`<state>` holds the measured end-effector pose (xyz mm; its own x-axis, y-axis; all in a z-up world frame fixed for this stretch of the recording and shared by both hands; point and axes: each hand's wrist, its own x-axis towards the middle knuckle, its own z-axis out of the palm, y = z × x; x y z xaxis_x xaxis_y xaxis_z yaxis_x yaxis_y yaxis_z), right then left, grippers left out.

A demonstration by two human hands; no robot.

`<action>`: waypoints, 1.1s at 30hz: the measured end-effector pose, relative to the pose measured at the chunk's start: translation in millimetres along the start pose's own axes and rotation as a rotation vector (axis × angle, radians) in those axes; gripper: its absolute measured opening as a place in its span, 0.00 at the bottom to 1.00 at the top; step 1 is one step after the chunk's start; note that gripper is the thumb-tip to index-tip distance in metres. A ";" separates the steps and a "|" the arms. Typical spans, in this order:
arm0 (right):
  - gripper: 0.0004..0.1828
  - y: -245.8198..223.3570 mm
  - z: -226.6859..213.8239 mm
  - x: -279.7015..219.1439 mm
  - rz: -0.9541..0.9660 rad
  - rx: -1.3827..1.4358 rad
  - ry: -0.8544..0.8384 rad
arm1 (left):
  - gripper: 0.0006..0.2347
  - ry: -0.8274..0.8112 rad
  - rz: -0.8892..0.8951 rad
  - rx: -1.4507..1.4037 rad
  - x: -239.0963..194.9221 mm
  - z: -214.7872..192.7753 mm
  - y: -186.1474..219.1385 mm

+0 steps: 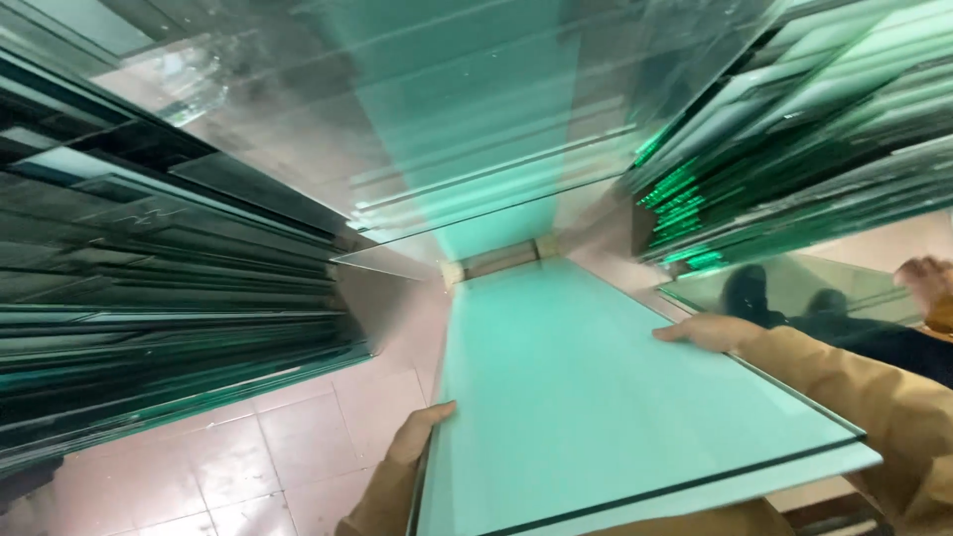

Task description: Moving and sorting through large glass panels stored vertically in a rack.

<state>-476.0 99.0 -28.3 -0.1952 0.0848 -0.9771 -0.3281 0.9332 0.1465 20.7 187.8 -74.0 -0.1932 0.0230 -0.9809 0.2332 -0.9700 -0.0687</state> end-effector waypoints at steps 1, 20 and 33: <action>0.29 2.1 -1.2 1.7 0.006 0.003 -0.025 | 0.25 0.059 0.009 0.099 -10.5 6.5 1.7; 0.30 18.3 12.6 23.4 -0.046 -0.068 -0.056 | 0.21 0.097 0.031 0.118 -27.6 -13.1 4.0; 0.35 1.7 54.2 -4.7 -0.076 -0.179 0.007 | 0.20 0.085 0.003 0.059 -29.5 -69.4 1.7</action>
<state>-425.5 119.1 -31.8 -0.1702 0.0132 -0.9853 -0.5011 0.8598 0.0981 92.9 202.3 -57.8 -0.1110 0.0383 -0.9931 0.1767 -0.9826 -0.0577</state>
